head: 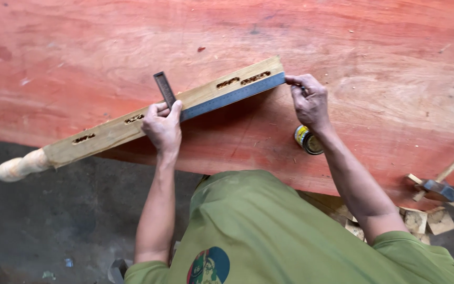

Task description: The person marks a long wooden piece with a pencil using a try square and a ruler to draw straight lines. They also use a small wooden block to align with existing slots on the wood. The person works on a large wooden workbench in a workshop setting.

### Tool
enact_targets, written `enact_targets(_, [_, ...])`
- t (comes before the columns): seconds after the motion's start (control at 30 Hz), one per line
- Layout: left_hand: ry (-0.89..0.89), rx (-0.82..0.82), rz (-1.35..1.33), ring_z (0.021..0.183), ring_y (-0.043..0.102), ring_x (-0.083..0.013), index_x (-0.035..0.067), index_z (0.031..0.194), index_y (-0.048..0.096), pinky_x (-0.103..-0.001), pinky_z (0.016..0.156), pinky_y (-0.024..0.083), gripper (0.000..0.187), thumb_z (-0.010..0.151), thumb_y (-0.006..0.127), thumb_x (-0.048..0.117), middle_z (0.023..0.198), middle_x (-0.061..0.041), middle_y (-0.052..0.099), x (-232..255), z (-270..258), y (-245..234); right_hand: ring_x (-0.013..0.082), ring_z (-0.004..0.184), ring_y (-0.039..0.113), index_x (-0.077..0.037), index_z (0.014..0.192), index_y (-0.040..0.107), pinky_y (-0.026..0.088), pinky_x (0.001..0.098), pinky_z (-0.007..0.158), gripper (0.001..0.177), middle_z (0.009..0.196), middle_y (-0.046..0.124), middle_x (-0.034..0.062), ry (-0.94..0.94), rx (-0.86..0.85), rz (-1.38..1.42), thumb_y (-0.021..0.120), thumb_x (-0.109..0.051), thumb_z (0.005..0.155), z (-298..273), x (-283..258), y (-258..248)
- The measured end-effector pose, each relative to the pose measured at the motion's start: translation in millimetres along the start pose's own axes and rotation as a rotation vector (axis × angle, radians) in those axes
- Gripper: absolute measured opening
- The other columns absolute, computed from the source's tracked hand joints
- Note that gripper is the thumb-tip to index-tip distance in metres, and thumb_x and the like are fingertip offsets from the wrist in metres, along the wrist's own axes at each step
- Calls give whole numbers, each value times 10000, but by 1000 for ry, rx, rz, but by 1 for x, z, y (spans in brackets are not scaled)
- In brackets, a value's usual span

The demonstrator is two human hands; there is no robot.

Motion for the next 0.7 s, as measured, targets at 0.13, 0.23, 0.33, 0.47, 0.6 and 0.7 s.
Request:
enact_targets(0.13, [-7, 0, -10, 746, 750, -356, 41, 883, 777, -448, 657, 572, 294, 710, 933, 221, 739, -141, 756, -2, 1, 2, 222, 955, 649, -74, 1143, 785, 522, 322, 773, 296, 999, 695, 160, 10, -38, -35, 567, 44, 981, 1, -1, 1])
enact_targets(0.23, [-47, -6, 8, 740, 754, -326, 81, 871, 776, -450, 659, 565, 291, 705, 936, 260, 732, -94, 762, -12, 2, 6, 151, 867, 604, -82, 1158, 785, 498, 269, 722, 301, 990, 685, 135, 34, -18, -15, 570, 41, 986, 0, -2, 1])
enact_targets(0.33, [-64, -11, 0, 742, 757, -322, 86, 869, 767, -452, 675, 568, 285, 711, 934, 254, 729, -86, 761, -12, 2, 6, 180, 800, 577, -68, 1169, 778, 473, 291, 676, 276, 993, 676, 157, -13, -34, -65, 597, 48, 996, -1, -2, 1])
enact_targets(0.47, [-63, 6, -1, 741, 748, -352, 96, 862, 755, -469, 678, 561, 280, 713, 927, 260, 719, -86, 755, -8, 0, 3, 158, 712, 502, -12, 1228, 775, 454, 319, 604, 264, 1041, 536, 127, -208, 48, -227, 663, 62, 1000, 1, -57, -7])
enact_targets(0.6, [-85, -8, -19, 759, 758, -316, 120, 856, 739, -435, 708, 574, 288, 718, 929, 288, 728, -58, 756, -15, -3, 5, 149, 755, 569, 16, 1167, 655, 477, 274, 721, 425, 945, 540, 129, -122, 25, 294, 419, -334, 1117, -1, -61, 19])
enact_targets(0.7, [-77, -17, -22, 770, 757, -324, 120, 857, 731, -445, 715, 574, 296, 720, 928, 293, 733, -60, 751, -13, -2, 7, 139, 669, 566, -20, 1006, 656, 451, 251, 706, 641, 744, 573, 94, 14, -238, 441, 272, -528, 1081, -9, -39, 73])
Point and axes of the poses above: each hand's wrist, its own z-axis towards the middle knuckle, its own y-axis out of the palm, x = y × z, the point moved 9 cm from there along z, towards the middle knuckle
